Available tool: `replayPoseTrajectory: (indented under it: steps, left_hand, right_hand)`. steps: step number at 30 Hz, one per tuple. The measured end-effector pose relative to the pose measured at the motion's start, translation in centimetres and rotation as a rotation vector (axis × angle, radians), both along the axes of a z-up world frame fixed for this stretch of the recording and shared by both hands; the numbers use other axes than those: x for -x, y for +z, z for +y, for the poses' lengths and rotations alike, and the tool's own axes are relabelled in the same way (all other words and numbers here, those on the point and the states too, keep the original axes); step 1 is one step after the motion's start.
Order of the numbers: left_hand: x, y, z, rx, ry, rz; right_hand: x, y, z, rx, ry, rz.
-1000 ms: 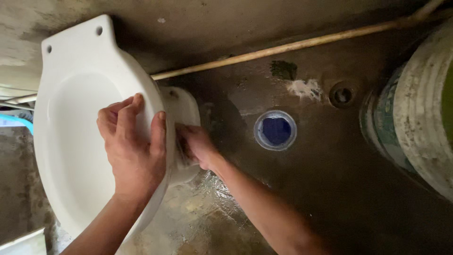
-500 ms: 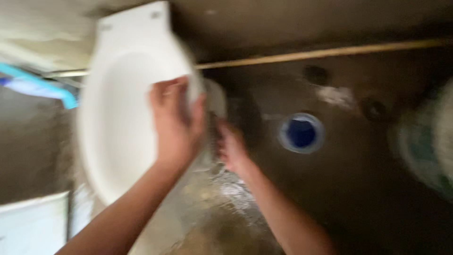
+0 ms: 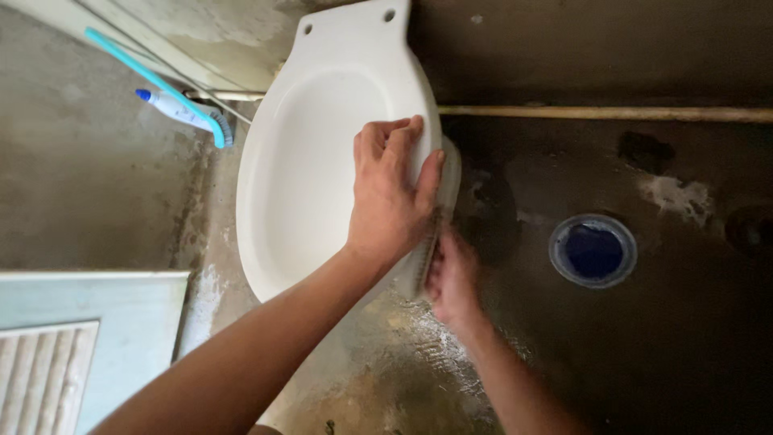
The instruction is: The person scrubs the exterior base and rim of a white toilet bowl using a brush and a blue cleaning liquid. They repeatedly dip the brush into a small container of blue liquid and scrub around the base and underside of the rim.
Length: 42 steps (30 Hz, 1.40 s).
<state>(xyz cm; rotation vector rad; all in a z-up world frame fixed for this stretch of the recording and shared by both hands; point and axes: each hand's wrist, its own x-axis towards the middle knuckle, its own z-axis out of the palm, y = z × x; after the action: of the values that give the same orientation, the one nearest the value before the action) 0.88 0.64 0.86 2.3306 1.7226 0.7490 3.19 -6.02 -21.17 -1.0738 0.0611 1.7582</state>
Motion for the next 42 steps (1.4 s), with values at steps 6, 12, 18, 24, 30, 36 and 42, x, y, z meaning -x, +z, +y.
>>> replayPoseTrajectory:
  steps: [6, 12, 18, 24, 30, 36, 42]
  left_hand:
    - [0.0, -0.2, 0.0, -0.018, -0.003, 0.003]
    - [-0.1, -0.3, 0.1, -0.016, -0.024, -0.032]
    - [0.0, -0.3, 0.1, -0.003, -0.001, -0.004]
    - [0.0, -0.3, 0.4, -0.019, -0.032, 0.039]
    - [0.0, -0.1, 0.2, 0.007, -0.011, -0.003]
    - [0.0, -0.3, 0.3, -0.019, -0.030, 0.011]
    - [-0.2, 0.0, 0.4, 0.011, -0.014, 0.034]
  right_hand:
    - [-4.1, 0.6, 13.3, -0.245, 0.033, 0.158]
    - [-6.2, 4.2, 11.1, -0.340, 0.022, -0.117]
    - [-1.9, 5.1, 0.1, -0.331, -0.223, -0.120]
    - [-8.5, 6.6, 17.5, -0.479, 0.182, -0.455]
    - [-5.7, 8.1, 3.4, -0.520, -0.069, -0.684]
    - [-7.0, 7.4, 11.5, -0.488, 0.086, -0.745]
    - [-9.7, 10.3, 19.1, -0.698, 0.153, -0.683]
